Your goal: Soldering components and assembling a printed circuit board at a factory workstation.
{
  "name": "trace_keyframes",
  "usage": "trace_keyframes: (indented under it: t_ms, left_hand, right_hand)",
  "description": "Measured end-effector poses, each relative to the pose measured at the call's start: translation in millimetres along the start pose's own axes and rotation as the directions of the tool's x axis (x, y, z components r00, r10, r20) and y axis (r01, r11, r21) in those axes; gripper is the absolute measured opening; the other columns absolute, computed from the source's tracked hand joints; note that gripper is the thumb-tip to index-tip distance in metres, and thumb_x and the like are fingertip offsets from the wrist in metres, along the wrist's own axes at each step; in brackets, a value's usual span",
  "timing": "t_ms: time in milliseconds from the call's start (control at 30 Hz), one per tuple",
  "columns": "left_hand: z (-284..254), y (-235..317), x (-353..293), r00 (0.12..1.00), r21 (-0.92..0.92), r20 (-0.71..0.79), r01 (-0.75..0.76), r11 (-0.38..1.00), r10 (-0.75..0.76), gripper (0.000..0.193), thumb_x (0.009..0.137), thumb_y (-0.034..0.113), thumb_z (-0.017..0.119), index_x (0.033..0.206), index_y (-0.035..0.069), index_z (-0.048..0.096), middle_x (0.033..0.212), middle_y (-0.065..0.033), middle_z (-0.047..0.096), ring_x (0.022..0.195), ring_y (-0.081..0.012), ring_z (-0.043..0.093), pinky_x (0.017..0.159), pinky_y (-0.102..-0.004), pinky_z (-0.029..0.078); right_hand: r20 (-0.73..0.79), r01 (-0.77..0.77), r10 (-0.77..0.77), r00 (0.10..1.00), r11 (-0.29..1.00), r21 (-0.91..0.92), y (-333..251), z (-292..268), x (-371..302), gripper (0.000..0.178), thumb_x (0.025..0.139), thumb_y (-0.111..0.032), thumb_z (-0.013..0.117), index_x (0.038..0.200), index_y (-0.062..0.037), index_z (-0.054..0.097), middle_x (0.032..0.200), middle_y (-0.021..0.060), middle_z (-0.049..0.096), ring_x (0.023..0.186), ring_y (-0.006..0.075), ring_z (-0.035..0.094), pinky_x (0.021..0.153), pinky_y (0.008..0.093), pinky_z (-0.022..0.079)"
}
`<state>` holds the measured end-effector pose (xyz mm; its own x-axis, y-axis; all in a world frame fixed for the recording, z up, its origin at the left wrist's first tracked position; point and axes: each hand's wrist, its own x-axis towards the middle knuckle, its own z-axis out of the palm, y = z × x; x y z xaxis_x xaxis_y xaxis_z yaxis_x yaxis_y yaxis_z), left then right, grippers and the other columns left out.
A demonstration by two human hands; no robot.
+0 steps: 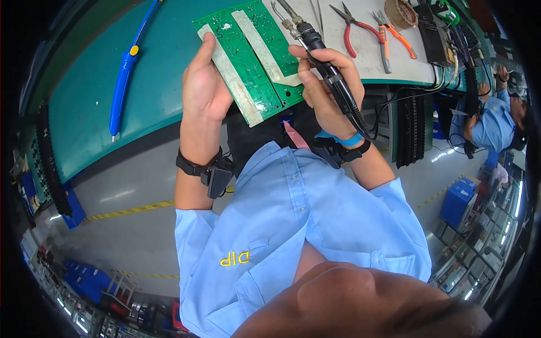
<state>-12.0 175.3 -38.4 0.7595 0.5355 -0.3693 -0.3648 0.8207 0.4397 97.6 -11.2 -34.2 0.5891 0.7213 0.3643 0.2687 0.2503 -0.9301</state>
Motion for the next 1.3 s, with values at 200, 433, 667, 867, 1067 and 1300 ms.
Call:
trace_keyframes:
  t_ms: [200,433,667,867,1067,1300]
  left_hand:
    - [-3.1,-2.4,-2.4,0.999,0.0,0.034,-0.01,1.0,0.01,0.043,0.112,0.03,0.044,0.143,0.0,0.05,0.141,-0.0147,0.06,0.128,-0.0295,0.059,0.111,-0.0469,0.048]
    - [-5.5,-4.7,-7.2,0.996,0.066,0.076,-0.051,0.997,0.046,0.046,0.113,0.031,0.041,0.146,0.0,0.047,0.144,-0.0143,0.058,0.131,-0.028,0.058,0.112,-0.0455,0.047]
    - [-14.5,-5.0,-8.2,0.993,0.091,0.095,-0.077,0.993,0.069,0.046,0.114,0.031,0.038,0.148,0.001,0.046,0.146,-0.0132,0.057,0.133,-0.0264,0.057,0.113,-0.0435,0.047]
    - [-20.6,-4.7,-11.4,0.988,0.047,0.146,-0.064,0.997,0.056,0.046,0.114,0.031,0.036,0.148,0.002,0.046,0.148,-0.0121,0.056,0.134,-0.0256,0.056,0.113,-0.0436,0.046]
    - [-30.0,-3.6,-8.4,0.955,-0.032,0.293,-0.024,0.999,0.033,0.046,0.114,0.032,0.035,0.149,0.004,0.045,0.148,-0.0117,0.055,0.135,-0.0255,0.055,0.114,-0.0441,0.046]
    - [-31.4,-5.3,-7.9,0.952,-0.051,0.305,-0.018,0.999,0.033,0.046,0.114,0.032,0.036,0.149,0.004,0.045,0.149,-0.0115,0.055,0.135,-0.0255,0.056,0.114,-0.0443,0.046]
  right_hand:
    - [-0.01,0.021,-0.021,1.0,1.0,0.016,3.9,-1.0,3.5,0.039,0.098,0.009,0.06,0.132,-0.0055,0.048,0.126,0.0241,0.069,0.06,0.0014,0.049,0.05,0.0166,0.039]
    - [-0.019,0.038,-0.038,0.999,0.999,-0.009,9.2,-1.6,8.0,0.039,0.098,0.008,0.06,0.132,-0.0061,0.048,0.127,0.0244,0.068,0.061,0.0024,0.05,0.05,0.0172,0.04]
    - [-0.031,0.081,-0.081,0.996,0.997,0.015,23.2,-2.8,7.4,0.037,0.099,0.008,0.059,0.132,-0.0063,0.047,0.126,0.0271,0.067,0.063,0.0044,0.053,0.051,0.0191,0.043]
    - [-0.024,0.113,-0.113,0.993,0.994,0.011,27.4,-2.9,4.1,0.037,0.1,0.007,0.059,0.131,-0.0074,0.047,0.126,0.0281,0.067,0.061,0.0051,0.054,0.05,0.0195,0.044]
    - [-0.03,0.135,-0.134,0.991,0.99,0.03,27.8,-2.2,4.5,0.038,0.1,0.005,0.06,0.132,-0.0088,0.045,0.128,0.0283,0.067,0.058,0.0051,0.054,0.048,0.0195,0.043]
    - [-0.035,0.146,-0.145,0.989,0.989,0.023,30.3,-4.3,3.9,0.038,0.1,0.004,0.061,0.132,-0.009,0.045,0.128,0.0281,0.067,0.058,0.0048,0.054,0.048,0.0191,0.043]
